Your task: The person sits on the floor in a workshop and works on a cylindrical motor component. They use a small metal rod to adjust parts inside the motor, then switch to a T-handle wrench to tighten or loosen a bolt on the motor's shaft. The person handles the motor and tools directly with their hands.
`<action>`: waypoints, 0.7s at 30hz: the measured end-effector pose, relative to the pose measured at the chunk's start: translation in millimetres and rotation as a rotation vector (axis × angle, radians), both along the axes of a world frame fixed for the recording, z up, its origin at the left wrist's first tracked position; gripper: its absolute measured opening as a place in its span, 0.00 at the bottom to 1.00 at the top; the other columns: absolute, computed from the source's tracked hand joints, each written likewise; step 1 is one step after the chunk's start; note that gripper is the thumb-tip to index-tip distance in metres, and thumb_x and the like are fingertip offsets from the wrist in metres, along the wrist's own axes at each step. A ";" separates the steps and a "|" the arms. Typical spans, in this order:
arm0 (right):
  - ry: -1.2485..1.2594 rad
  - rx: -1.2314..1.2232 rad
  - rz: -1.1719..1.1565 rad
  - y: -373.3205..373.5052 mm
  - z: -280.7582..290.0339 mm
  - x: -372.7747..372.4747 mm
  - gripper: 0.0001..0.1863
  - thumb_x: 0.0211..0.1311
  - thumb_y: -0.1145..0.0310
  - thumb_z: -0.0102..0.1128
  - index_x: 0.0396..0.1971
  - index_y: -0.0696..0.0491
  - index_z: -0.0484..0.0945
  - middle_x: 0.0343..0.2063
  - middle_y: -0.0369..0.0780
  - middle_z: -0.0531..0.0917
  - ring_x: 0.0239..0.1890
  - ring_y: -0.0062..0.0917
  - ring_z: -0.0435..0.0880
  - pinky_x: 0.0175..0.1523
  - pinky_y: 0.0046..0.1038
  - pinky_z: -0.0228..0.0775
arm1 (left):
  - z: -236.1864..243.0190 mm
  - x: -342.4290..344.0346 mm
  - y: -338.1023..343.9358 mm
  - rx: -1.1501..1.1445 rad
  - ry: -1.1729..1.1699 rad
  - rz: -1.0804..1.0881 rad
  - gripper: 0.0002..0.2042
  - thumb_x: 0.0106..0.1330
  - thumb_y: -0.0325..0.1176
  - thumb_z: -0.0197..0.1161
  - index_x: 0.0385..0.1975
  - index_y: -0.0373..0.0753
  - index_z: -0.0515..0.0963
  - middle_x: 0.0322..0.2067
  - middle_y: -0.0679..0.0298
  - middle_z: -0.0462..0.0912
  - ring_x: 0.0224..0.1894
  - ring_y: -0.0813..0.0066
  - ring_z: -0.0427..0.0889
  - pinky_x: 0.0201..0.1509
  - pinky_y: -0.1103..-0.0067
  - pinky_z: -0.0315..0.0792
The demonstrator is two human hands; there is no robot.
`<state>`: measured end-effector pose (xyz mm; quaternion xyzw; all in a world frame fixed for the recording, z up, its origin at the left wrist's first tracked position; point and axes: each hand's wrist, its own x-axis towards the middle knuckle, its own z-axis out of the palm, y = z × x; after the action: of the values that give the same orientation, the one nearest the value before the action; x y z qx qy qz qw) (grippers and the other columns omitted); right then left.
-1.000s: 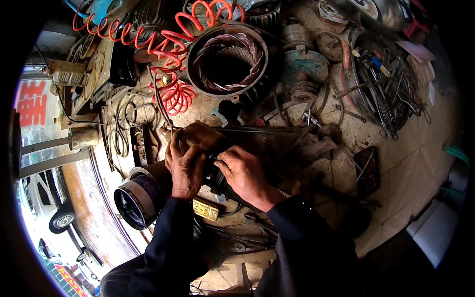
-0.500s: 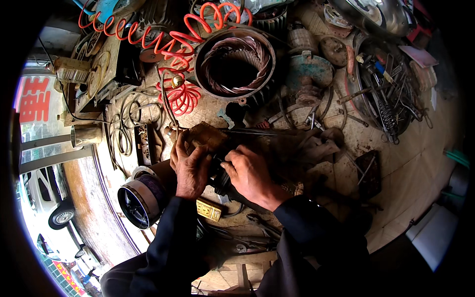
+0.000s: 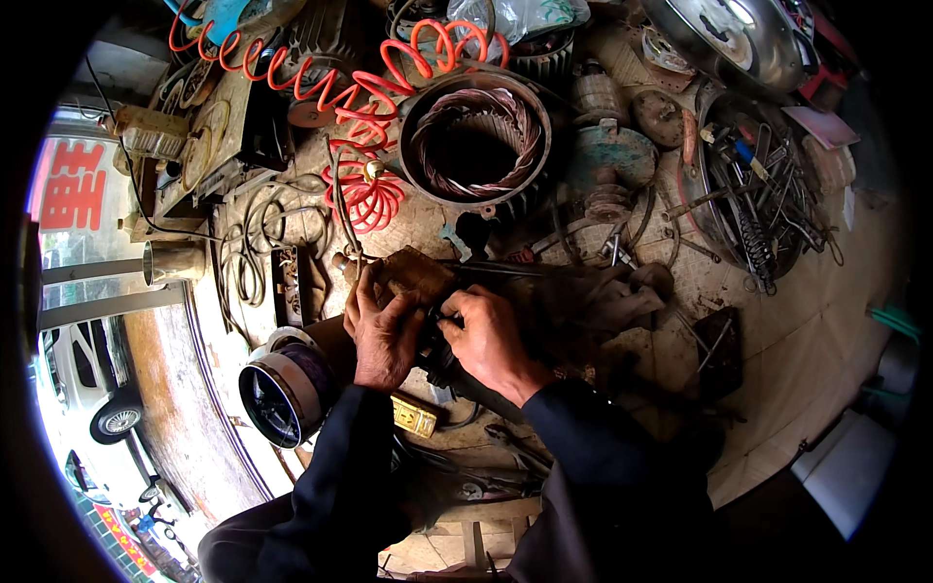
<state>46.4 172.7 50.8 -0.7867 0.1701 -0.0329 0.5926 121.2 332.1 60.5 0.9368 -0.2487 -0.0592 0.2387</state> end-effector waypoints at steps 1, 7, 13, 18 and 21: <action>-0.011 -0.004 -0.024 1.0 0.9 -1.4 0.07 0.54 0.78 0.69 0.34 0.59 0.83 0.33 0.47 0.83 0.34 0.43 0.84 0.40 0.38 0.77 | 0.7 -0.1 -0.9 0.017 0.002 -0.005 0.15 0.56 0.33 0.73 0.44 0.53 0.86 0.72 0.52 0.61 0.72 0.43 0.57 0.73 0.54 0.50; -0.118 -0.136 -0.002 3.8 -4.3 -7.6 0.06 0.58 0.75 0.69 0.34 0.59 0.83 0.31 0.48 0.80 0.33 0.45 0.84 0.38 0.39 0.76 | -3.2 -1.0 -2.0 0.017 -0.007 -0.015 0.15 0.56 0.32 0.74 0.45 0.52 0.86 0.72 0.51 0.61 0.72 0.44 0.58 0.74 0.56 0.50; -0.147 -0.208 -0.013 5.5 -0.3 -5.6 0.05 0.60 0.75 0.67 0.34 0.59 0.81 0.33 0.49 0.80 0.32 0.46 0.83 0.36 0.41 0.76 | -2.5 0.2 0.2 0.000 -0.018 -0.021 0.15 0.56 0.32 0.74 0.45 0.52 0.86 0.71 0.51 0.62 0.72 0.44 0.58 0.74 0.57 0.51; -0.103 -0.108 -0.014 3.3 -3.3 -7.5 0.08 0.59 0.77 0.67 0.37 0.60 0.81 0.34 0.48 0.81 0.35 0.44 0.84 0.39 0.39 0.77 | -6.3 -0.6 -1.6 -0.007 -0.023 -0.022 0.15 0.56 0.32 0.74 0.45 0.53 0.86 0.71 0.52 0.63 0.72 0.44 0.58 0.73 0.57 0.51; -0.080 -0.123 0.016 2.6 0.3 -7.1 0.08 0.58 0.78 0.68 0.38 0.61 0.82 0.34 0.48 0.81 0.36 0.42 0.84 0.41 0.37 0.77 | -10.0 0.2 1.4 -0.023 -0.033 -0.026 0.16 0.56 0.33 0.73 0.45 0.55 0.86 0.71 0.53 0.63 0.71 0.43 0.58 0.72 0.53 0.51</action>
<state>39.3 175.3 51.2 -0.8209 0.1375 -0.0699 0.5499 121.4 333.5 50.5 0.9315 -0.2656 -0.0439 0.2447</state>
